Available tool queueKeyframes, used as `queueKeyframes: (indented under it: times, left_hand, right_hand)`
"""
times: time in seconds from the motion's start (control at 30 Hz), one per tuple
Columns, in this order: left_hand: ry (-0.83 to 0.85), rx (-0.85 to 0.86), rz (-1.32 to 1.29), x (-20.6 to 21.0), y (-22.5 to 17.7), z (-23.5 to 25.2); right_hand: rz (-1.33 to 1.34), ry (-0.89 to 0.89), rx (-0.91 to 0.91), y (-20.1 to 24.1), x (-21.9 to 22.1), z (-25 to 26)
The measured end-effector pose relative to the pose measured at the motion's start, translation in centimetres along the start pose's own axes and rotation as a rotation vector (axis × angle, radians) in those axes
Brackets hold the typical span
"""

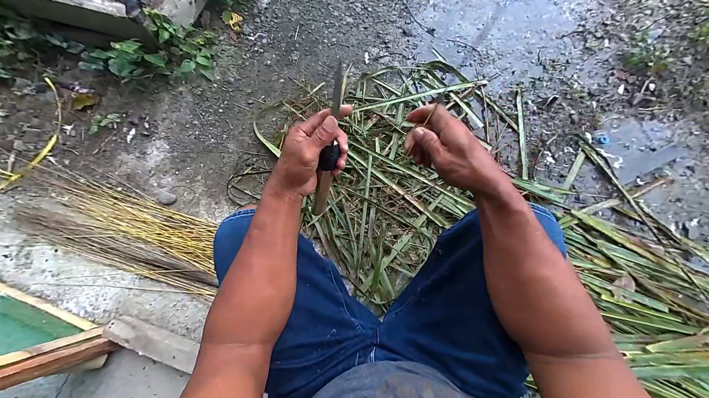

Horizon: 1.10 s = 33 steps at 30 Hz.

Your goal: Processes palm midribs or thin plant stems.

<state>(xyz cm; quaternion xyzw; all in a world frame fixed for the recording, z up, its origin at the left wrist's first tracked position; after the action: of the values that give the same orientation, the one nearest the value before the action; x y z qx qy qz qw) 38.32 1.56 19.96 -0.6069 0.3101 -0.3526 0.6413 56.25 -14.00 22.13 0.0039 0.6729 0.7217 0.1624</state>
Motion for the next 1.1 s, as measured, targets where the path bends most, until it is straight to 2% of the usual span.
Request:
queueKeyframes:
  times: [0.17, 0.27, 0.33, 0.43, 0.57, 0.63, 0.73, 0.8, 0.93, 1.1]
  left_hand:
    - [0.249, -0.1, 0.073, 1.7, -1.2, 0.6]
    - [0.334, -0.141, 0.001, 2.1, -1.0, 0.6]
    - [0.255, -0.124, -0.075, 1.3, -0.7, 0.6]
    - [0.045, -0.059, -0.126, -0.7, -1.0, 0.5]
    - [-0.215, 0.052, -0.156, -3.2, -2.1, 0.4]
    - [-0.293, 0.051, -0.146, -3.8, -1.9, 0.3]
    - [-0.364, 0.02, 0.015, -3.6, -1.2, 0.3]
    - [-0.397, -0.036, 0.189, -3.1, -0.3, 0.4]
    - [-0.434, -0.168, 0.272, -2.4, 0.6, -0.2]
    - [-0.502, -0.072, 0.096, -5.3, -2.0, -2.5]
  right_hand:
    - [-0.149, 0.317, 0.081, -0.2, 2.1, 0.2]
    - [-0.174, 0.389, 0.073, -0.4, 3.3, 0.5]
    - [-0.163, 0.372, 0.077, -0.7, 3.6, 0.6]
    - [-0.076, 0.347, 0.098, -1.0, 3.7, 0.6]
    - [0.15, 0.313, 0.2, -1.1, 4.9, 0.3]
    - [0.266, 0.281, 0.222, -1.4, 6.0, 0.4]
    - [0.505, 0.195, 0.216, -1.4, 8.1, 0.5]
    - [0.529, 0.082, 0.234, -1.3, 8.8, 1.1]
    - [0.275, -0.049, 0.26, -3.1, 7.3, 2.5]
    - [-0.303, 0.046, 0.385, -10.9, 5.4, 4.0]
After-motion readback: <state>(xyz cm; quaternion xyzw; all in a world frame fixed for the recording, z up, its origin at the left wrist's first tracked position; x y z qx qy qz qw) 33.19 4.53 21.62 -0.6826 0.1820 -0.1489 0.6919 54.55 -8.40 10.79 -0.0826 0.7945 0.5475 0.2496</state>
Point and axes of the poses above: each hand's wrist, its own z-axis towards the middle knuckle, its own x-axis out of the palm, y = z × x, the point moved 4 cm from there along z, towards the middle knuckle, and after that the axes turned 10 degrees about z, right-handed, at the moved point
